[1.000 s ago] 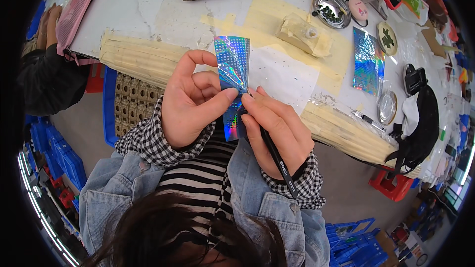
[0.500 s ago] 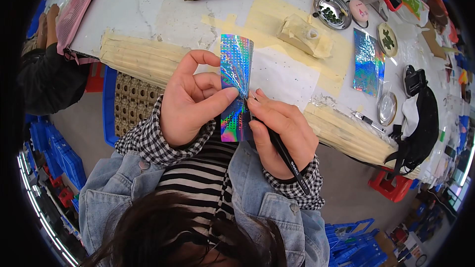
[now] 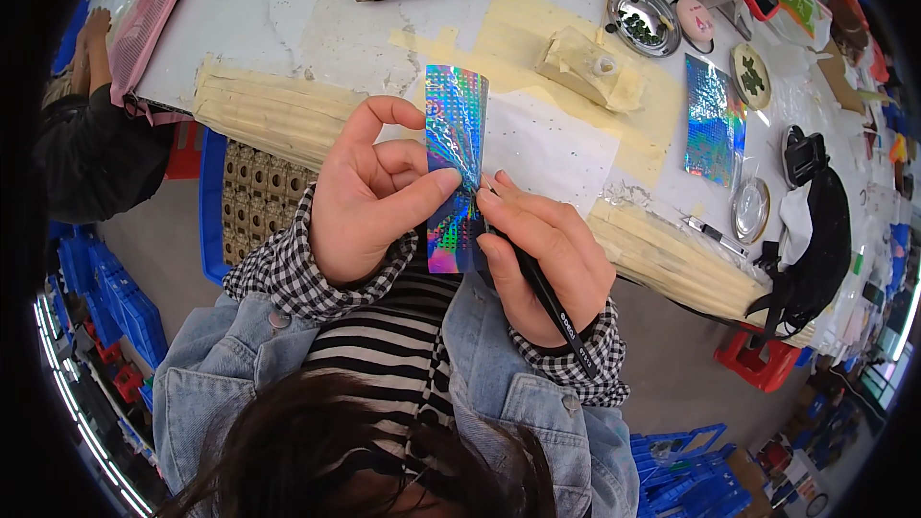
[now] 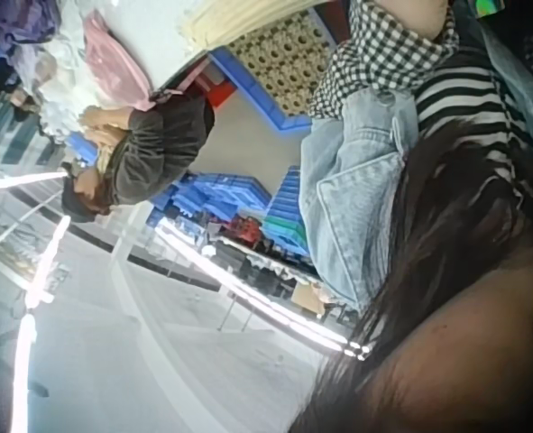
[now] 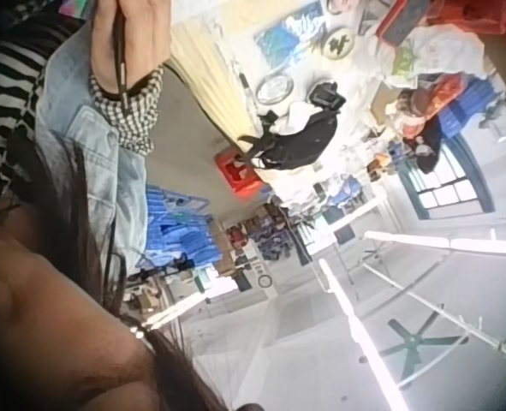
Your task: Folding small holographic stickers using tweezers.
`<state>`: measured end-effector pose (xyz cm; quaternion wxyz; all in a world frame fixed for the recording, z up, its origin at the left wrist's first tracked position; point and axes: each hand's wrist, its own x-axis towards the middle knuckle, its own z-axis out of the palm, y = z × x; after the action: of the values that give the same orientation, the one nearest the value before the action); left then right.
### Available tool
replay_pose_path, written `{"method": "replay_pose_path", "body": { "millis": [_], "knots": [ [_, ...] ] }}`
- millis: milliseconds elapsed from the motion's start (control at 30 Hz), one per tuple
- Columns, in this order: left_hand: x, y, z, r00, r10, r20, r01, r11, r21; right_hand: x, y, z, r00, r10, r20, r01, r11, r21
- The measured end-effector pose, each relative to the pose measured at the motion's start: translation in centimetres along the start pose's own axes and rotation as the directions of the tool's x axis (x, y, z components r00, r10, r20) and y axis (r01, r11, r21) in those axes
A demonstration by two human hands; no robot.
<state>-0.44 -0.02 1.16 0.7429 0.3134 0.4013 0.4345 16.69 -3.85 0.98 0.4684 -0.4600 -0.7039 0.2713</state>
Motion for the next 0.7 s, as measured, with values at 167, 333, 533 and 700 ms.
{"method": "replay_pose_path", "body": {
  "millis": [167,333,533,700],
  "knots": [
    [-0.02,0.01,-0.06,1.0,0.007,0.0,-0.007,0.999,0.032,0.13,-0.08,-0.05,1.0,0.0,0.009,0.0,1.0,-0.024],
    [0.02,-0.25,-0.12,1.0,0.023,-0.001,-0.023,0.999,0.036,0.1,-0.08,0.01,1.0,0.014,0.019,-0.014,1.0,-0.026],
    [-0.04,-0.12,-0.06,1.0,0.012,-0.002,-0.012,1.0,0.019,0.15,-0.01,-0.16,0.999,0.007,0.04,-0.005,0.999,-0.038],
    [0.01,-0.21,-0.17,1.0,0.001,0.002,-0.001,1.0,0.006,0.03,0.07,-0.15,0.999,0.018,0.034,-0.017,0.999,-0.03]
  ]
}}
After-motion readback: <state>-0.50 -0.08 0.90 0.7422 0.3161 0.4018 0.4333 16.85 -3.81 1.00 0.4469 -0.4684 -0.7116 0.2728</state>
